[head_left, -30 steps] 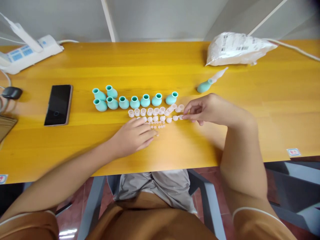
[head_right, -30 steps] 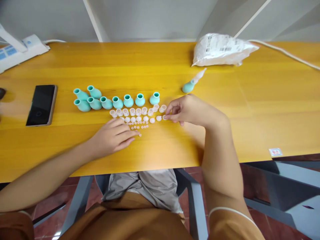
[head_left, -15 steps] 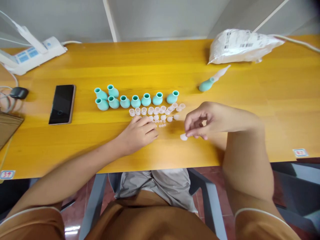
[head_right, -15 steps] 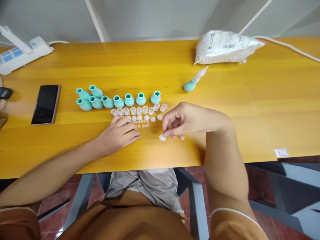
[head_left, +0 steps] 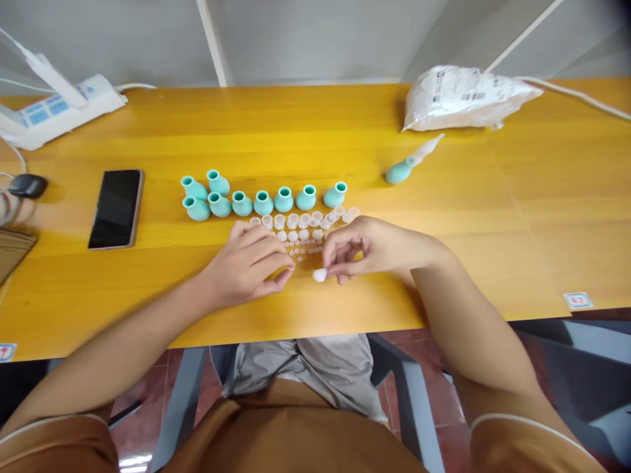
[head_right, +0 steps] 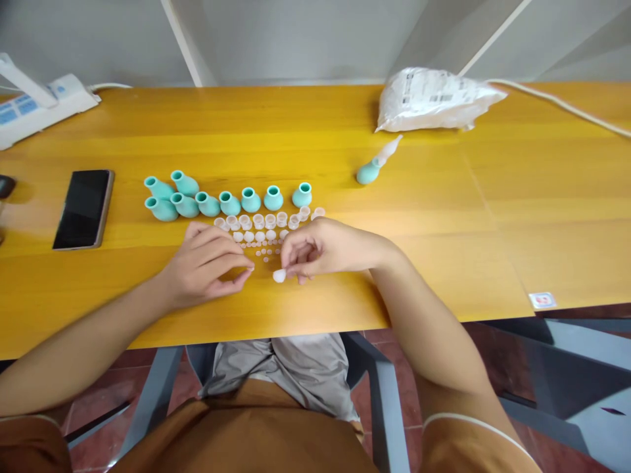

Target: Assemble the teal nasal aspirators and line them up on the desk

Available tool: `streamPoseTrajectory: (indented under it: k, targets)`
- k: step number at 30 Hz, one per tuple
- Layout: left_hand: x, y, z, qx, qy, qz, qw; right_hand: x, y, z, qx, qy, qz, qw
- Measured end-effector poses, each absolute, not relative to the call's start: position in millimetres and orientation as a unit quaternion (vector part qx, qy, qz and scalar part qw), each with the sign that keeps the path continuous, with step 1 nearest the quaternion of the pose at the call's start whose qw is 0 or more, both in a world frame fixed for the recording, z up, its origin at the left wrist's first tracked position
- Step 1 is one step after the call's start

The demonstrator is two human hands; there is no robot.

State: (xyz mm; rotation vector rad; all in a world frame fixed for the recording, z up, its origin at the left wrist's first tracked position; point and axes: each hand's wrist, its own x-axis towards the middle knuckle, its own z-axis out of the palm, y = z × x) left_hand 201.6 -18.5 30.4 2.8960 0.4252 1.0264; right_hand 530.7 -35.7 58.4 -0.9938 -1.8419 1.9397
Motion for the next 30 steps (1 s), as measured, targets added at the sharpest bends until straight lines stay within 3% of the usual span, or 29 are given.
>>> streamPoseTrajectory:
  k: [7,11,30]
  targets:
    - [200,-18,36,0.874,0.142,0.463,0.04,502,-46,42,-0.31,-0.582,0.676,0.329]
    - [199,-20,37,0.857,0.174,0.483,0.041,486,-54,40,-0.274,-0.533,0.696,0.395]
    - [198,-16,37,0.862,0.162,0.473,0.088,473,-58,28,-0.286,-0.515,0.706,0.393]
